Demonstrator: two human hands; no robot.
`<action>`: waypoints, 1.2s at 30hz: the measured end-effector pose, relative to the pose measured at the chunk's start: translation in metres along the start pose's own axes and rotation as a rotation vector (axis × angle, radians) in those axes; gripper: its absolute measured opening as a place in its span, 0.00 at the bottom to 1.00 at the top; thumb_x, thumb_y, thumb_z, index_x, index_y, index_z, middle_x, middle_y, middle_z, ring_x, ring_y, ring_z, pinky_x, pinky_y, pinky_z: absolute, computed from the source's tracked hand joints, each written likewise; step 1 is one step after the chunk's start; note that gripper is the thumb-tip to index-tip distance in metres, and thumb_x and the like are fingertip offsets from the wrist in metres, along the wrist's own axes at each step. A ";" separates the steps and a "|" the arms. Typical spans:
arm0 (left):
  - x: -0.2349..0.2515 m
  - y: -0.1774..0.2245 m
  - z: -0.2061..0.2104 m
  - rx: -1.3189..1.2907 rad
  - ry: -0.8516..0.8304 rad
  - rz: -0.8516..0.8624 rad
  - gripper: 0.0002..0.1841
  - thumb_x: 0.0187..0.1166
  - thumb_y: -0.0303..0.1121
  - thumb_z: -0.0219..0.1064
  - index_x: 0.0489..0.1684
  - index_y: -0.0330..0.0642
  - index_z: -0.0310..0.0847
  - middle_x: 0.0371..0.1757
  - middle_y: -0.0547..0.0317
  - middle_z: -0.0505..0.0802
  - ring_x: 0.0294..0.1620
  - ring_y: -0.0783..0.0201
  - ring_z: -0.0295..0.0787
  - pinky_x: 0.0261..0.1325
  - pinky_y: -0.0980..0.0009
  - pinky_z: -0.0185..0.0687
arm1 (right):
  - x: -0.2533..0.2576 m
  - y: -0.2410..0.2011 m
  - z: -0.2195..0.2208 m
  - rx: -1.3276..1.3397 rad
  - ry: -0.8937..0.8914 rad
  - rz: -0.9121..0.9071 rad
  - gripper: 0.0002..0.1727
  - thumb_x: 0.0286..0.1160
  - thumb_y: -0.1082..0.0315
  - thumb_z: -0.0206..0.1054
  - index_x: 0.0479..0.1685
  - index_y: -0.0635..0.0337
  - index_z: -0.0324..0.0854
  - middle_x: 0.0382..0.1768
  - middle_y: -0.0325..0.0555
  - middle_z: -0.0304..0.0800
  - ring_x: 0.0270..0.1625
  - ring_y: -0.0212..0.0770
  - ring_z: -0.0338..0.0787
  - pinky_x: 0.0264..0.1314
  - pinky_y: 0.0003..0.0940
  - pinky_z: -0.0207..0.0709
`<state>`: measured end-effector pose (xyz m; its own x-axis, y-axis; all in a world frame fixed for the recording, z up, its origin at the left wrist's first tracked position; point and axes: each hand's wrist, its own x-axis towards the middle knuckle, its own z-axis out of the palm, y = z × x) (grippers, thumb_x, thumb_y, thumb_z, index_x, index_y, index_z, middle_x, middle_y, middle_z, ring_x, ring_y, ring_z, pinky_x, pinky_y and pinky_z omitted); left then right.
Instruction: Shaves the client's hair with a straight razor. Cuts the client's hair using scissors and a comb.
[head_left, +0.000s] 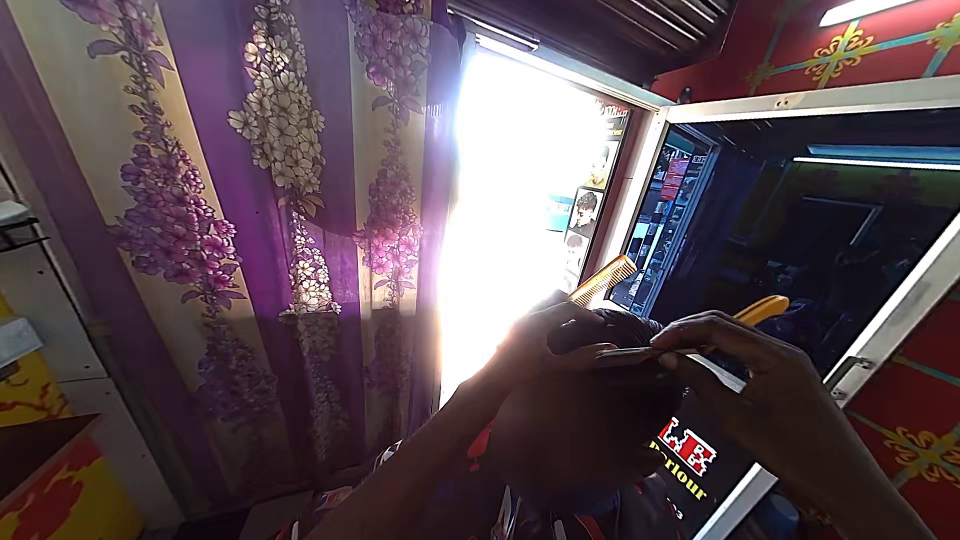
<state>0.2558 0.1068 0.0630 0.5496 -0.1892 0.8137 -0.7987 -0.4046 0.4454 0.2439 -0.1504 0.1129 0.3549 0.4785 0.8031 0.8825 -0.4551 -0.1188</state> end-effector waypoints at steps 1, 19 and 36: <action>0.000 0.001 0.001 0.014 0.004 -0.002 0.16 0.72 0.44 0.78 0.53 0.48 0.91 0.45 0.65 0.87 0.43 0.73 0.85 0.44 0.74 0.85 | 0.003 -0.002 0.004 -0.025 -0.023 -0.020 0.09 0.78 0.49 0.64 0.46 0.32 0.88 0.45 0.16 0.89 0.50 0.21 0.88 0.52 0.25 0.85; 0.000 0.011 0.002 0.085 0.026 -0.026 0.15 0.74 0.45 0.77 0.52 0.49 0.91 0.45 0.67 0.87 0.43 0.76 0.85 0.44 0.77 0.85 | -0.002 -0.017 0.020 -0.181 0.002 -0.192 0.11 0.82 0.54 0.61 0.48 0.36 0.91 0.49 0.21 0.91 0.54 0.24 0.87 0.53 0.32 0.76; -0.001 0.018 0.004 0.085 -0.002 -0.017 0.16 0.74 0.46 0.77 0.52 0.49 0.92 0.47 0.66 0.87 0.44 0.75 0.85 0.45 0.76 0.86 | -0.008 -0.020 0.017 -0.282 -0.013 -0.281 0.12 0.85 0.56 0.59 0.47 0.38 0.90 0.48 0.25 0.91 0.52 0.28 0.86 0.51 0.35 0.70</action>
<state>0.2418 0.0961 0.0691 0.5635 -0.1830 0.8056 -0.7655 -0.4824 0.4258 0.2291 -0.1325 0.0990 0.1170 0.6224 0.7739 0.8270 -0.4925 0.2711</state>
